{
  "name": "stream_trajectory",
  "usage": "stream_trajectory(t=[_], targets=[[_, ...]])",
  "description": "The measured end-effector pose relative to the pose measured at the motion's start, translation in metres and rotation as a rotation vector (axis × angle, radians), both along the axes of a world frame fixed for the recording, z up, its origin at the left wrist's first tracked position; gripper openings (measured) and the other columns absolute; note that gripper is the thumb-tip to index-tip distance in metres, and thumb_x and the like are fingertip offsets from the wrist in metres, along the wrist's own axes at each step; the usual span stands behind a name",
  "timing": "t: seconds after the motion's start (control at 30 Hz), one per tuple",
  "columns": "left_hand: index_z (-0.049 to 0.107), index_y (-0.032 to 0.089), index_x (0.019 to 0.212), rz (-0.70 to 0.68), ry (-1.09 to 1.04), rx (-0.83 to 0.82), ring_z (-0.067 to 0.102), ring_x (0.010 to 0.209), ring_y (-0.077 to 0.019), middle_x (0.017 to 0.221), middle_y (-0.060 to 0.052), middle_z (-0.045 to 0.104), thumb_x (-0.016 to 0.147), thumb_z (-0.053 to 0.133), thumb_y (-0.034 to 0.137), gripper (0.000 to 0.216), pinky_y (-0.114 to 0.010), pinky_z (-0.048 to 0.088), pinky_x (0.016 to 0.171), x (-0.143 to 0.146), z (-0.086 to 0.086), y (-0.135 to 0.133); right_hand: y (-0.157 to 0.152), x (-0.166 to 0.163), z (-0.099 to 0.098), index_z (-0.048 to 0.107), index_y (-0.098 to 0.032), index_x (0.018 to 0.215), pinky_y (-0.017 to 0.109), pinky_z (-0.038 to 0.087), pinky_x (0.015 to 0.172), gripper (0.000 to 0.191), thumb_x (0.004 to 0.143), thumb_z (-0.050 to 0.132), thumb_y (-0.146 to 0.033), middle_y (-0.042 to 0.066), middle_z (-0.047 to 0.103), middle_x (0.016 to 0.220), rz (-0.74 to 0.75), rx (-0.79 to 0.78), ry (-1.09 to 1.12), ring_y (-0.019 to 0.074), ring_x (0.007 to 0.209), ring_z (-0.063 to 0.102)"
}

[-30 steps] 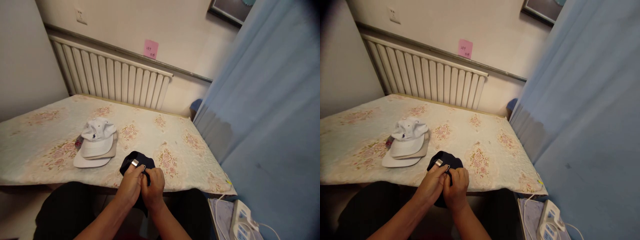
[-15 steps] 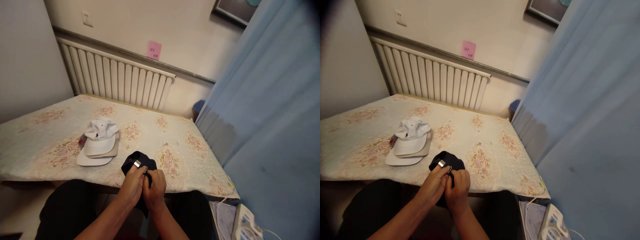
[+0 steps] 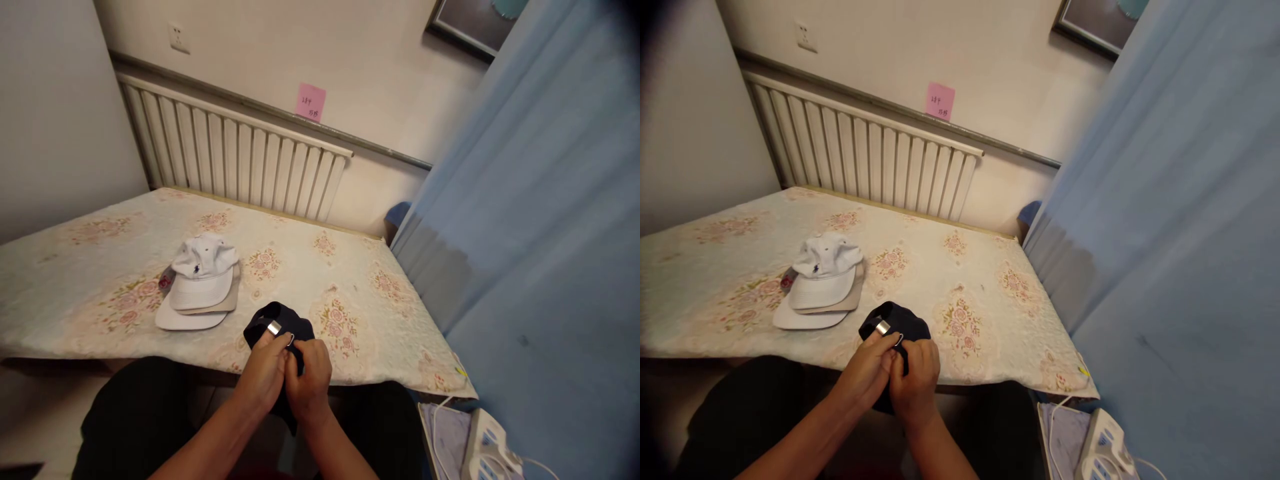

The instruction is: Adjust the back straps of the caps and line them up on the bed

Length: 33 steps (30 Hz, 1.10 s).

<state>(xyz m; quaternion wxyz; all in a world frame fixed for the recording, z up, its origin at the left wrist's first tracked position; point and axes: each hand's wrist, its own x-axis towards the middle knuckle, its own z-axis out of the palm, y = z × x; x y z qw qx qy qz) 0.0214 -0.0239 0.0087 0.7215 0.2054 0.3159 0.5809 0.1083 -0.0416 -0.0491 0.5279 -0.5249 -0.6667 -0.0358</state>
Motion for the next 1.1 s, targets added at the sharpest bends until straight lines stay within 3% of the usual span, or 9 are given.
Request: stream_trajectory(t=[0.3, 0.5, 0.93, 1.1], targets=[[0.059, 0.017, 0.084, 0.005, -0.004, 0.010, 0.057, 0.071, -0.0102, 0.077, 0.001, 0.063, 0.070, 0.065, 0.016, 0.015, -0.022, 0.045, 0.071, 0.0000, -0.0022, 0.0012, 0.0002, 0.0001, -0.0001, 0.057, -0.017, 0.091, 0.033, 0.041, 0.067, 0.011, 0.082, 0.050, -0.015, 0.004, 0.054, 0.076, -0.017, -0.002, -0.006, 0.0179, 0.074, 0.049], [0.061, 0.018, 0.078, 0.015, 0.013, 0.002, 0.055, 0.064, -0.0092, 0.070, 0.003, 0.061, 0.068, 0.067, 0.016, 0.012, -0.021, 0.044, 0.065, 0.0002, -0.0014, 0.0005, 0.0022, 0.0001, -0.0006, 0.057, -0.017, 0.090, 0.033, 0.041, 0.065, 0.012, 0.083, 0.048, -0.015, 0.004, 0.054, 0.075, -0.029, 0.010, -0.023, 0.0178, 0.073, 0.050], [0.059, 0.016, 0.085, 0.021, 0.027, 0.006, 0.057, 0.069, -0.0095, 0.074, 0.002, 0.063, 0.068, 0.066, 0.017, 0.019, -0.021, 0.044, 0.070, 0.0015, -0.0002, 0.0036, 0.0048, -0.0017, 0.0027, 0.057, -0.018, 0.086, 0.033, 0.041, 0.066, 0.011, 0.082, 0.048, -0.014, 0.003, 0.054, 0.073, -0.049, 0.010, -0.028, 0.0176, 0.072, 0.049], [0.058, 0.016, 0.082, 0.036, 0.047, -0.012, 0.056, 0.064, -0.0089, 0.069, 0.003, 0.062, 0.066, 0.067, 0.017, 0.018, -0.020, 0.043, 0.064, 0.0004, -0.0006, 0.0034, 0.0027, -0.0027, 0.0048, 0.058, -0.017, 0.088, 0.034, 0.042, 0.066, 0.012, 0.082, 0.048, -0.014, 0.004, 0.054, 0.075, -0.048, 0.008, -0.048, 0.0182, 0.073, 0.050]])
